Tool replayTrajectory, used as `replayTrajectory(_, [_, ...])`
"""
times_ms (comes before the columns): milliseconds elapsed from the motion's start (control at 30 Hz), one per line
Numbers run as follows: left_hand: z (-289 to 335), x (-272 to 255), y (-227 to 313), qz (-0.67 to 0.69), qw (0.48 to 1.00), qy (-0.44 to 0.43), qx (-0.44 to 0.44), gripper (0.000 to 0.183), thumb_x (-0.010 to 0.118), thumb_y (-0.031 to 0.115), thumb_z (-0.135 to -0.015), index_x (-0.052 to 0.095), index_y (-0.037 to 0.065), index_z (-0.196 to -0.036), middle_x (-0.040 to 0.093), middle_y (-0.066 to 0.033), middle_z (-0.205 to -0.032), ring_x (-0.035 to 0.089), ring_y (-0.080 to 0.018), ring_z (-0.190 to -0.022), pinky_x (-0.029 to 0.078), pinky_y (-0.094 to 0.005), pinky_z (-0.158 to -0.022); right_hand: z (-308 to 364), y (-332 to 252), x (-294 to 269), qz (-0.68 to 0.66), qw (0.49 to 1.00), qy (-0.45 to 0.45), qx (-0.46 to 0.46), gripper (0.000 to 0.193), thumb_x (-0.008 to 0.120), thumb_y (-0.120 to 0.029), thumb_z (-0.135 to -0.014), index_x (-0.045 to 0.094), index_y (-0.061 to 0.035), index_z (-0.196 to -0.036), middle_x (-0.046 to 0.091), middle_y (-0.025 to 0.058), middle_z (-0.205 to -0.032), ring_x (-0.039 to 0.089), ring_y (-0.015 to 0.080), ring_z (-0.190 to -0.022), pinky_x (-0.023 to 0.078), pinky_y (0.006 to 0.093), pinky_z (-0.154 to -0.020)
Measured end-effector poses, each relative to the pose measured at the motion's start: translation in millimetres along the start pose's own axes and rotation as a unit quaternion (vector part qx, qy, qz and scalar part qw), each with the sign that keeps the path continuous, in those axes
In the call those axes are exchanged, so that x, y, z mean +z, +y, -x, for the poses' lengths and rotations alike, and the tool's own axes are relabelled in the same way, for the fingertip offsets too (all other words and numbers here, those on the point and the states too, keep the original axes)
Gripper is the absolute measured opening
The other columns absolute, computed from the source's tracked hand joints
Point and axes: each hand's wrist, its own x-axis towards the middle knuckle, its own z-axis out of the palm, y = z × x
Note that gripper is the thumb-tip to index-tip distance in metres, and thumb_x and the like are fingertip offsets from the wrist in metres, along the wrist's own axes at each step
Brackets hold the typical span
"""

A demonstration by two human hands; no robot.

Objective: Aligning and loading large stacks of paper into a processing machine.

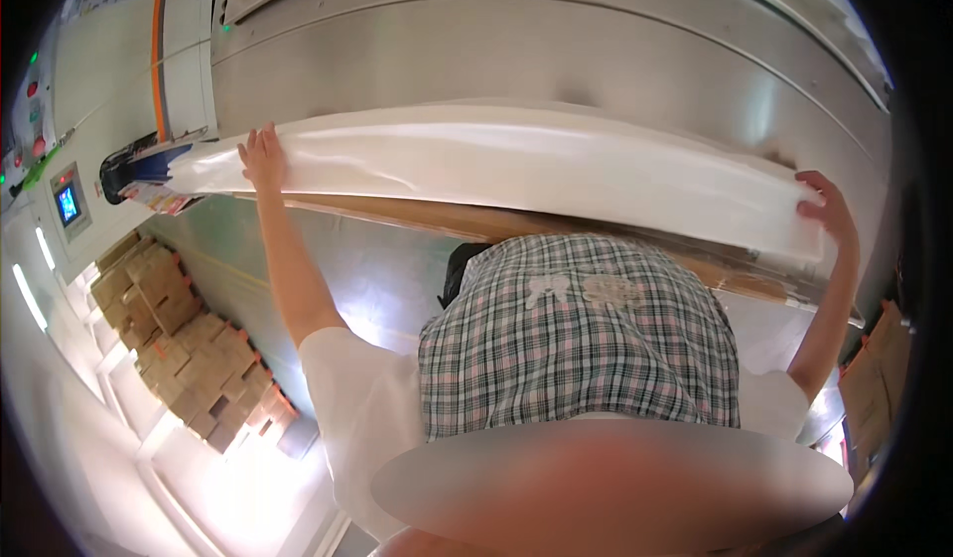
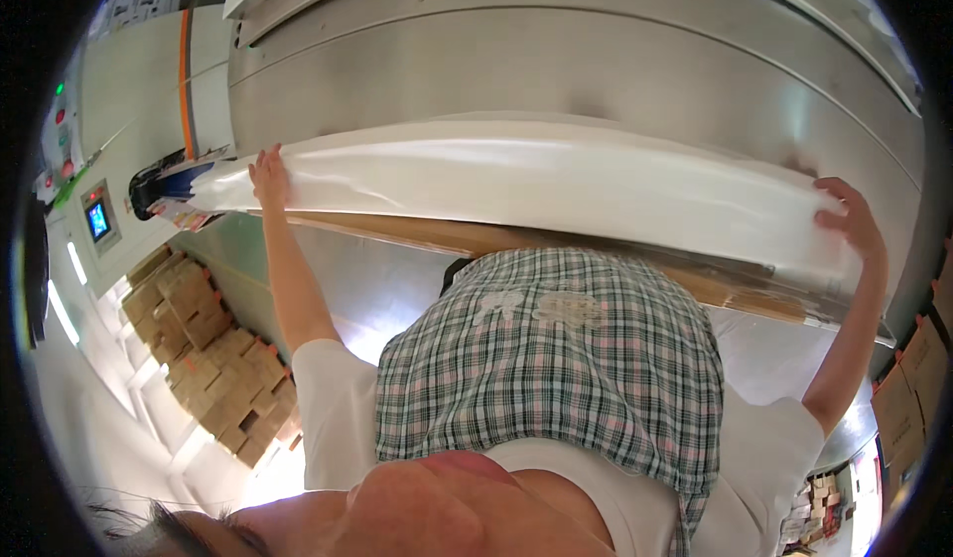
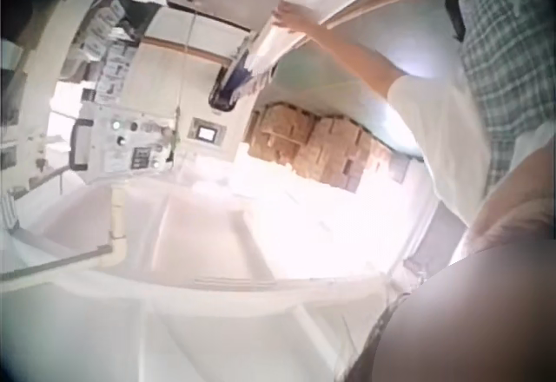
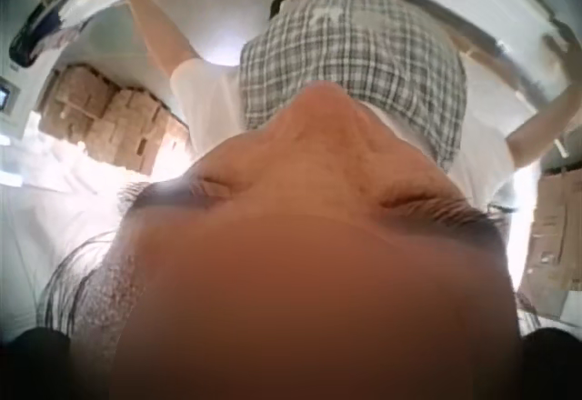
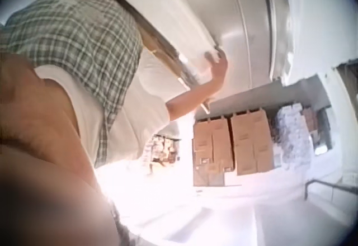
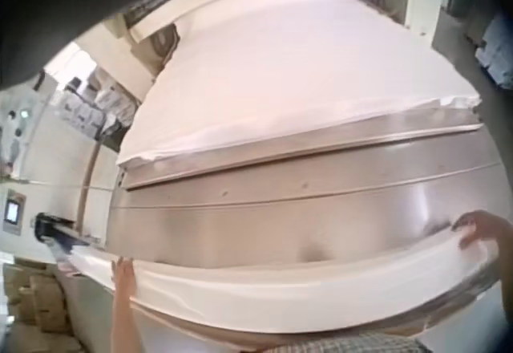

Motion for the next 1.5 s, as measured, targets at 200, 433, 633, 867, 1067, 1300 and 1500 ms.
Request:
replayTrajectory(200, [27.2, 10.8, 14.5, 0.057, 0.985, 0.068, 0.145, 0.041, 0.031, 0.041, -0.091, 0.060, 0.019, -0.110, 0.050, -0.0106, -0.122, 0.034, -0.0340, -0.122, 0.022, -0.0447, -0.103, -8.9, -108.3, 58.1, 0.076, 0.984, -0.117, 0.110, 0.054, 0.075, -0.010, -0.052, 0.056, -0.0094, -0.102, 0.054, 0.0044, -0.093, 0.049, 0.0191, -0.086, 0.039, 0.0300, -0.081])
replayTrajectory(433, [45.2, -33.0, 94.1, 0.242, 0.951, 0.049, 0.188, 0.015, 0.055, 0.018, -0.084, 0.063, 0.006, -0.088, 0.064, -0.0106, -0.085, 0.060, -0.0262, -0.079, 0.046, -0.0345, -0.067, -54.7, -202.9, 116.0, -0.007, 0.973, -0.177, -0.151, 0.022, 0.059, -0.015, -0.079, 0.056, -0.0026, -0.097, 0.057, 0.0078, -0.089, 0.054, 0.0203, -0.082, 0.043, 0.0319, -0.074])
replayTrajectory(633, [97.4, -54.8, 234.4, 0.342, 0.808, -0.247, 0.412, 0.013, 0.055, 0.014, -0.082, 0.061, 0.002, -0.085, 0.060, -0.0134, -0.080, 0.058, -0.0287, -0.072, 0.046, -0.0335, -0.065, -89.0, -233.2, 168.2, 0.178, 0.952, -0.171, -0.182, 0.032, 0.046, -0.028, -0.087, 0.061, -0.0004, -0.090, 0.059, 0.0153, -0.081, 0.055, 0.0306, -0.080, 0.043, 0.0379, -0.073])
replayTrajectory(867, [100.3, -37.5, 307.0, 0.155, 0.749, -0.394, 0.509, 0.026, 0.047, 0.027, -0.085, 0.060, 0.005, -0.085, 0.060, -0.0133, -0.083, 0.055, -0.0314, -0.081, 0.043, -0.0394, -0.072, -71.9, -223.1, 163.5, 0.142, 0.965, -0.167, -0.144, 0.033, 0.047, -0.028, -0.085, 0.063, -0.0001, -0.080, 0.056, 0.0156, -0.090, 0.052, 0.0311, -0.085, 0.042, 0.0378, -0.076])
replayTrajectory(1067, [112.2, -26.9, 309.7, 0.083, 0.737, -0.391, 0.545, 0.032, 0.045, 0.034, -0.085, 0.063, 0.008, -0.089, 0.060, -0.0133, -0.086, 0.054, -0.0320, -0.087, 0.043, -0.0398, -0.079, -65.3, -210.5, 165.3, 0.142, 0.949, -0.134, -0.247, 0.032, 0.046, -0.024, -0.085, 0.058, 0.0027, -0.072, 0.049, 0.0129, -0.091, 0.045, 0.0271, -0.093, 0.039, 0.0341, -0.082])
replayTrajectory(1300, [120.2, -37.3, 291.6, 0.164, 0.754, -0.341, 0.537, 0.038, 0.043, 0.040, -0.088, 0.061, 0.006, -0.089, 0.058, -0.0132, -0.089, 0.051, -0.0302, -0.089, 0.040, -0.0381, -0.080, -61.0, -219.5, 159.2, 0.047, 0.931, -0.133, -0.337, 0.023, 0.050, -0.018, -0.084, 0.053, 0.0034, -0.077, 0.050, 0.0118, -0.090, 0.046, 0.0243, -0.086, 0.039, 0.0316, -0.076])
replayTrajectory(1500, [100.6, -35.3, 296.2, 0.174, 0.735, -0.512, 0.409, 0.044, 0.040, 0.047, -0.088, 0.059, 0.007, -0.089, 0.060, -0.0129, -0.088, 0.055, -0.0268, -0.083, 0.041, -0.0357, -0.078, -59.4, -144.8, 121.5, 0.057, 0.971, -0.227, -0.036, 0.034, 0.044, -0.031, -0.089, 0.054, 0.0006, -0.086, 0.055, 0.0101, -0.076, 0.047, 0.0188, -0.070, 0.041, 0.0315, -0.070])
